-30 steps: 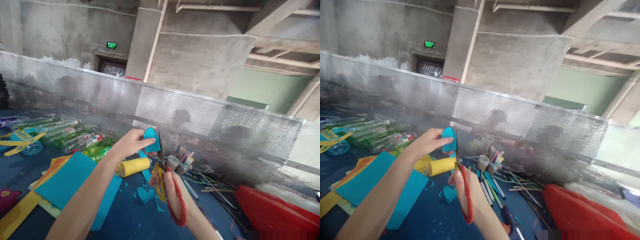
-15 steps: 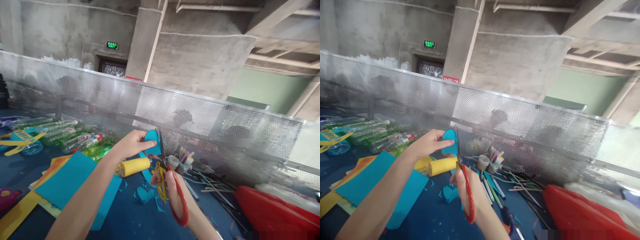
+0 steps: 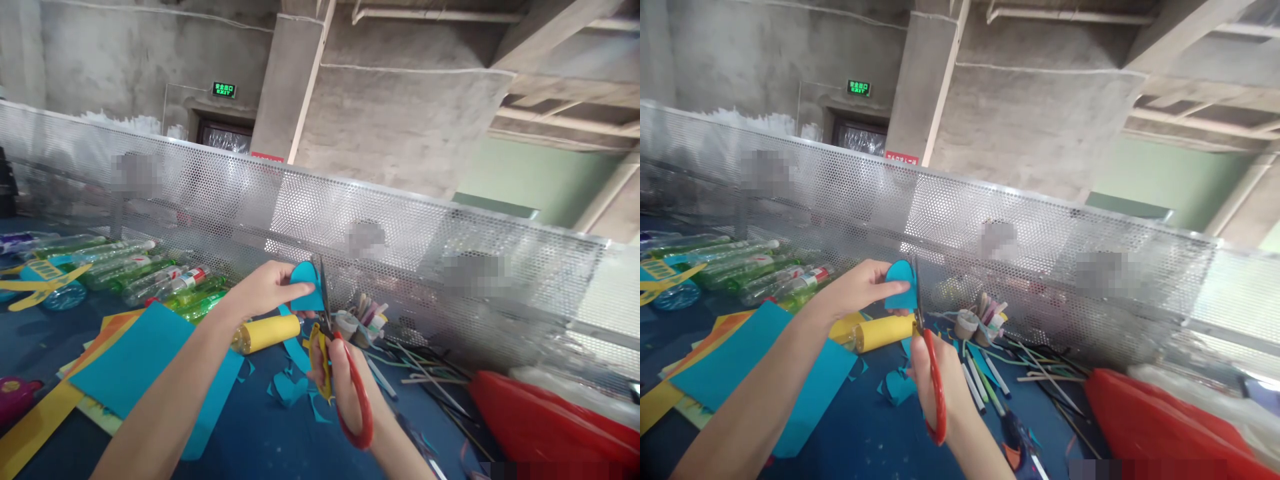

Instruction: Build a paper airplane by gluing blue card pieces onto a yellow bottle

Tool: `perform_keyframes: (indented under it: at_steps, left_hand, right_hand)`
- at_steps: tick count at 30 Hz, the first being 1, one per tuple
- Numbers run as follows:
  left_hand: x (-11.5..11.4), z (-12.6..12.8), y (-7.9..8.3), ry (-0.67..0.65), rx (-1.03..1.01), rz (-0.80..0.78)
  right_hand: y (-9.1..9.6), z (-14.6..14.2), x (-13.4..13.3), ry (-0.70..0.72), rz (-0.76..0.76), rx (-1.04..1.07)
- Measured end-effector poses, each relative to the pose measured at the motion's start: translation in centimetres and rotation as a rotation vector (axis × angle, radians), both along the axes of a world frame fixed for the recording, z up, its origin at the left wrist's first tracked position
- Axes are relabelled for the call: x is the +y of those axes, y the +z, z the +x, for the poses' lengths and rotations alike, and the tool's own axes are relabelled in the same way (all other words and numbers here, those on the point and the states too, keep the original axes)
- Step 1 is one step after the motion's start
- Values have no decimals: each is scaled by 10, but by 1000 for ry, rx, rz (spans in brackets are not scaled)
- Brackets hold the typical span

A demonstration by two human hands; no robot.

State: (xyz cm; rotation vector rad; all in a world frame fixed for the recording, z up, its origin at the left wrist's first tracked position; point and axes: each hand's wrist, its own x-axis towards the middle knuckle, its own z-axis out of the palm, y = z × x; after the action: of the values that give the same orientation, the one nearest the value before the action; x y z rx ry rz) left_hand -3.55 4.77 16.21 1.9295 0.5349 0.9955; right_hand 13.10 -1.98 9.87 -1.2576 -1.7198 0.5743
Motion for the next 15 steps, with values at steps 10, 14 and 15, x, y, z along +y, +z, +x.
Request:
perform_keyframes:
  at_steps: [10, 14, 15]
  left_hand:
    - [-2, 0, 2, -60, -4, -5]
    - [-2, 0, 2, -29, 18, 6]
    - [-2, 0, 2, -25, 20, 6]
  right_hand:
    - [-7, 0, 4, -38, 47, -3]
    - [-6, 2, 5, -71, 55, -22]
    - [-6, 3, 5, -69, 55, -34]
